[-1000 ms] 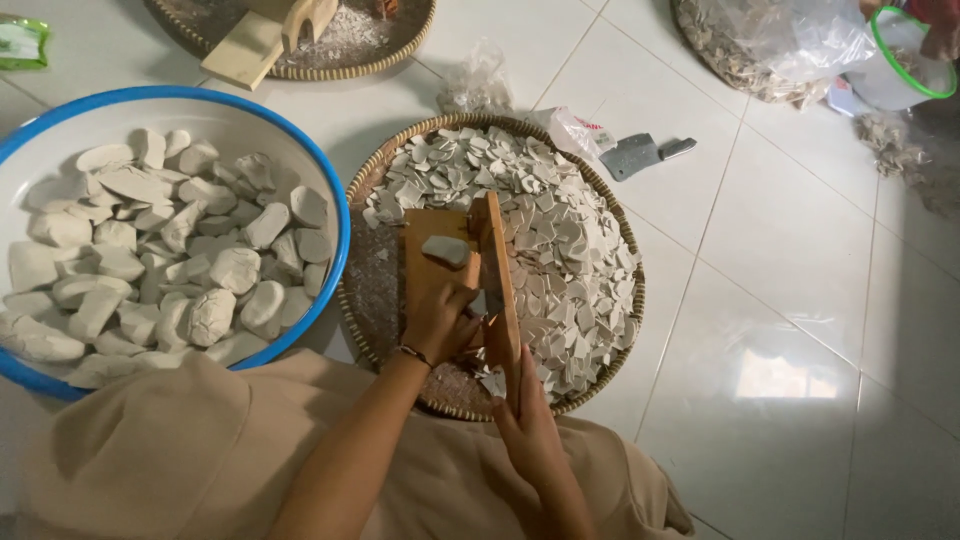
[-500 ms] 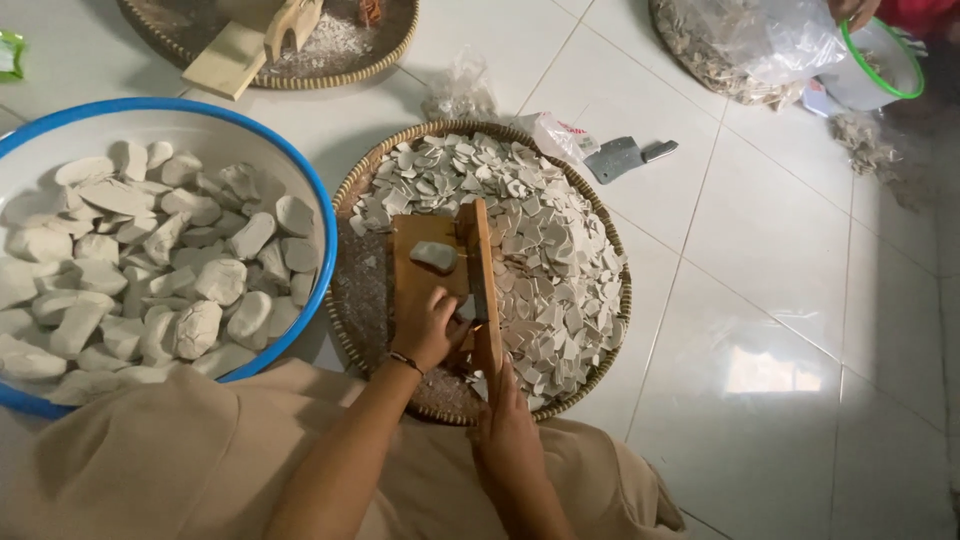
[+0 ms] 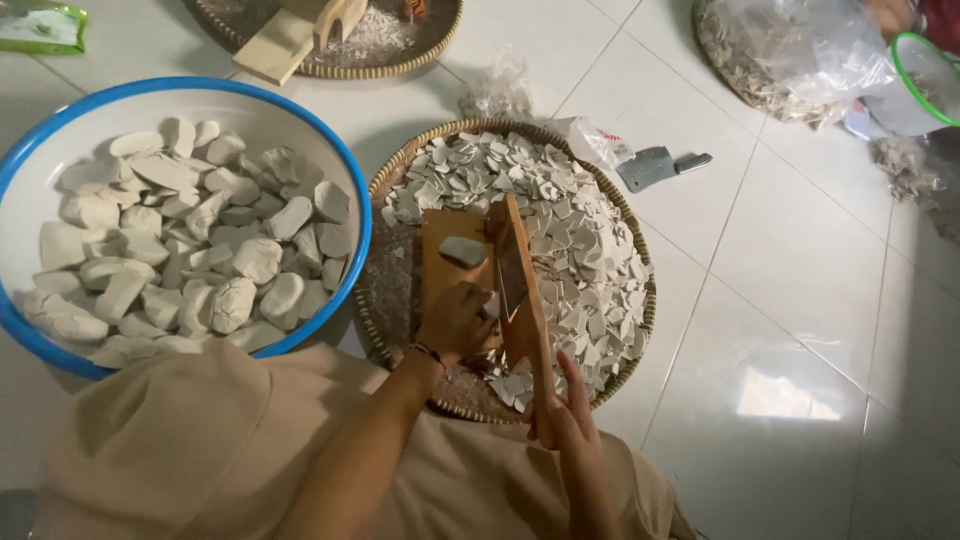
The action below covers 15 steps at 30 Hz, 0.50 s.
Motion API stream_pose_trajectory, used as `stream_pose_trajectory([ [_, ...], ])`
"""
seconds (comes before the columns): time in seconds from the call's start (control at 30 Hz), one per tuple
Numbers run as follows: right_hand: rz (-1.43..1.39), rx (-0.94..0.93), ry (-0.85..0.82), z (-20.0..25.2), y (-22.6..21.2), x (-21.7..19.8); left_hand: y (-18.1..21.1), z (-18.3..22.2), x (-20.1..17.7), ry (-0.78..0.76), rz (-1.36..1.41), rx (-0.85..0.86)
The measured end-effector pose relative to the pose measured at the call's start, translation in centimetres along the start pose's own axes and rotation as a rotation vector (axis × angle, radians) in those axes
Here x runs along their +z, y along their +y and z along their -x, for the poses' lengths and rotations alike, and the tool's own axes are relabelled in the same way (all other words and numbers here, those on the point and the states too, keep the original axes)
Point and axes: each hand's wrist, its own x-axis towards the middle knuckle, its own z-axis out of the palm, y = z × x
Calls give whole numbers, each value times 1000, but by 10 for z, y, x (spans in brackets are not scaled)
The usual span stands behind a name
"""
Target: Slicing solid white food chunks into thin flakes using a manual wooden slicer over a woven tray.
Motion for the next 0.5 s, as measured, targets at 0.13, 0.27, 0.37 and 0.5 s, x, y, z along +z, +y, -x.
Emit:
stream_pose_trajectory([
  [0.13,247,263,37,13,-42,7,8,-3,-11,-20,65,-32],
  [0.27,551,-98,-65,-3,-21,-6,-2,1,-3,-50,73,-7],
  [0.37,670,-175,33,-12,-17,3,-6,7,6,-59,31,-34],
  [0.5,886,-149,-82,-19,-18,13,-1,6,-3,-83,85,-73],
])
